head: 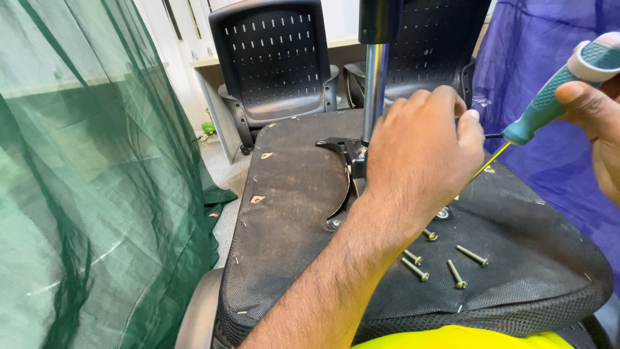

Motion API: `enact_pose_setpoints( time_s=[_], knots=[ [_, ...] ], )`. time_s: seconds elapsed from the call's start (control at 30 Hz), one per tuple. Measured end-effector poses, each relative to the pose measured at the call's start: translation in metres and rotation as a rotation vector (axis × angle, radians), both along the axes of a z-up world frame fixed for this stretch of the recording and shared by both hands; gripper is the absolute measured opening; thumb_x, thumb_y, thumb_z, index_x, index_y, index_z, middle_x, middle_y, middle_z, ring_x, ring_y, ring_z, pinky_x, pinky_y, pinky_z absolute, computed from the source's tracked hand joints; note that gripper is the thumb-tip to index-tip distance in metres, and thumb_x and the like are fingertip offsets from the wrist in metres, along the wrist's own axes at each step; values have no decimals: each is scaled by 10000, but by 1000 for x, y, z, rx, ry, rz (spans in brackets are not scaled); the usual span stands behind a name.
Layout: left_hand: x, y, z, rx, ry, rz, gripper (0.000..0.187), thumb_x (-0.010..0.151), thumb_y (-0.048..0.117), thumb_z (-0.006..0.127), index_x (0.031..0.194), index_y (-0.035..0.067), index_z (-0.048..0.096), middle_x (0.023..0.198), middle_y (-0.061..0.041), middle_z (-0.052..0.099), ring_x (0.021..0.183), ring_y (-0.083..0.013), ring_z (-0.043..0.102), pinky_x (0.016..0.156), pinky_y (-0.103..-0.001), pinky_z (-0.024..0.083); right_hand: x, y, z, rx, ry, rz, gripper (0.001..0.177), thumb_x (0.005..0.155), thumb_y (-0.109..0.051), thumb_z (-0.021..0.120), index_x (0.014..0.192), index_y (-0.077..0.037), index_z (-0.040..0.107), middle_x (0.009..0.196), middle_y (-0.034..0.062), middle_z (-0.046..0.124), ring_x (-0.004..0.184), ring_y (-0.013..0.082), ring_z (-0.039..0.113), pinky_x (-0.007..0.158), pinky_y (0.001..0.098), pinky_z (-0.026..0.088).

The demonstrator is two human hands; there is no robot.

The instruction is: The person uses a screwdriver to tighten screws into the metal base of an office chair. The chair is upside down on a work surface, and the person secures the base to the seat using multiple screws.

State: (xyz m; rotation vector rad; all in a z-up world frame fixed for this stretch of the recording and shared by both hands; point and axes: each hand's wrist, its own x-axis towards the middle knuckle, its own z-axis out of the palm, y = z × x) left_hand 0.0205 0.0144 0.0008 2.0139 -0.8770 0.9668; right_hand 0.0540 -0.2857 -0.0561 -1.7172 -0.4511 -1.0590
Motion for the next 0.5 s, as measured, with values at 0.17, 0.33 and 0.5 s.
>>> enact_pose_setpoints(
  time_s=[0.17,0.33,0.5],
  knots=[
    [6,18,-8,56,58,145,260,872,240,664,1038,43,694,1105,-155,674,1115,-342,614,934,-504,483,41,-47,-9,-44,147,-144,335,1130,-286,691,1278,-13,564,1076,110,634,1032,225,696,968,383,604],
    [8,26,-11,51,128,47,243,903,177,647,1083,14,663,1125,-152,661,1133,-320,597,999,-464,463,49,-46,-1,-40,205,-207,366,1083,-300,708,1285,-23,583,1050,117,652,971,229,686,896,368,578],
    [4,28,-13,8,103,12,213,900,148,649,1062,10,665,1118,-165,655,1152,-351,582,1019,-477,448,34,1,34,-114,125,-233,401,1035,-315,724,1293,-32,602,1025,124,670,911,233,675,825,353,553]
  ],
)
